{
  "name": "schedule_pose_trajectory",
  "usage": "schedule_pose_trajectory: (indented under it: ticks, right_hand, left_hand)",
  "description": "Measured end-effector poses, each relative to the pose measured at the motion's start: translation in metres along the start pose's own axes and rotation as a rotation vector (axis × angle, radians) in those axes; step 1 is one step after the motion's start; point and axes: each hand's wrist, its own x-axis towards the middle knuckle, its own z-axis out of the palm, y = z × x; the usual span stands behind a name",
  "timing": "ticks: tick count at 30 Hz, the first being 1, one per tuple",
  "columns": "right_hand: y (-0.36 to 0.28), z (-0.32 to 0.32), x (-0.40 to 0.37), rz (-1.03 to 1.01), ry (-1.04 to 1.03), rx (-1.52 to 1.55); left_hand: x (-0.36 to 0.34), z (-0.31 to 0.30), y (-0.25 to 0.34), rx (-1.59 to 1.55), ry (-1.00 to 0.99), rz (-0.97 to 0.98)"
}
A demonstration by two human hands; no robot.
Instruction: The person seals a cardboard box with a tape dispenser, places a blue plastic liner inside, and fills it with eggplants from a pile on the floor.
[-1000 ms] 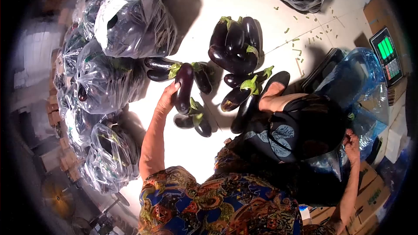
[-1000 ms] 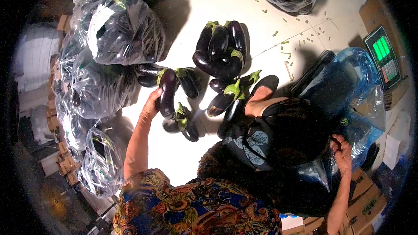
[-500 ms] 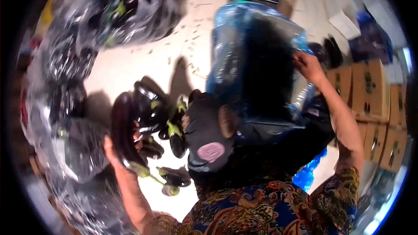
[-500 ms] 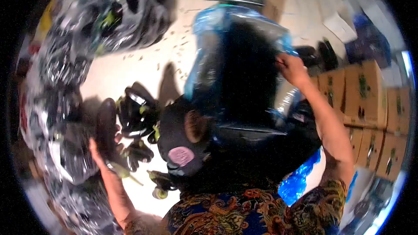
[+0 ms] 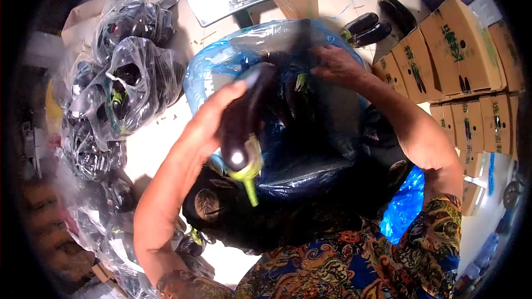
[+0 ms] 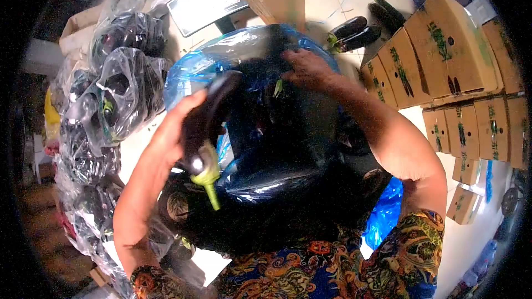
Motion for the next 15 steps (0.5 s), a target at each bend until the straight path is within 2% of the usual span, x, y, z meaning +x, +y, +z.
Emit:
schedule_pose_trajectory:
  ticks: [2,4,6,7,8,10,11,12,14,15]
  right_hand:
    - [-0.009,-0.002,-0.007,-0.013,-0.008,0.004]
    - [-0.007,0.004,-0.009,-0.016,0.001,0.011]
    - [-0.01,0.0,-0.011,0.019,-0.033,0.026]
    - [-0.013,-0.004,-0.013,0.021,-0.046,0.035]
    - [-0.018,-0.01,-0.015,0.024,-0.063,0.043]
    - [-0.021,-0.01,-0.018,0.008,-0.072,0.058]
    - [-0.021,-0.009,-0.019,-0.008,-0.063,0.063]
    - [-0.02,-0.008,-0.019,-0.022,-0.054,0.066]
    - [-0.021,-0.006,-0.019,-0.04,-0.072,0.057]
    - [-0.022,-0.005,-0.018,-0.052,-0.079,0.051]
  left_hand:
    - [0.041,0.01,-0.011,0.041,0.015,-0.106]
    - [0.083,0.01,-0.031,0.113,0.016,-0.031]
    - [0.108,0.019,-0.039,0.209,0.255,-0.012]
    - [0.121,0.023,-0.04,0.157,0.244,0.008]
    - [0.127,0.026,-0.043,0.232,0.311,-0.008]
    - [0.178,-0.006,-0.079,0.689,0.181,0.096]
    - [0.203,-0.021,-0.112,0.803,0.275,0.186]
    - [0.201,-0.01,-0.114,0.846,0.376,0.273]
    - [0.198,0.002,-0.106,0.903,0.351,0.315]
    - [0.191,0.011,-0.103,0.931,0.416,0.313]
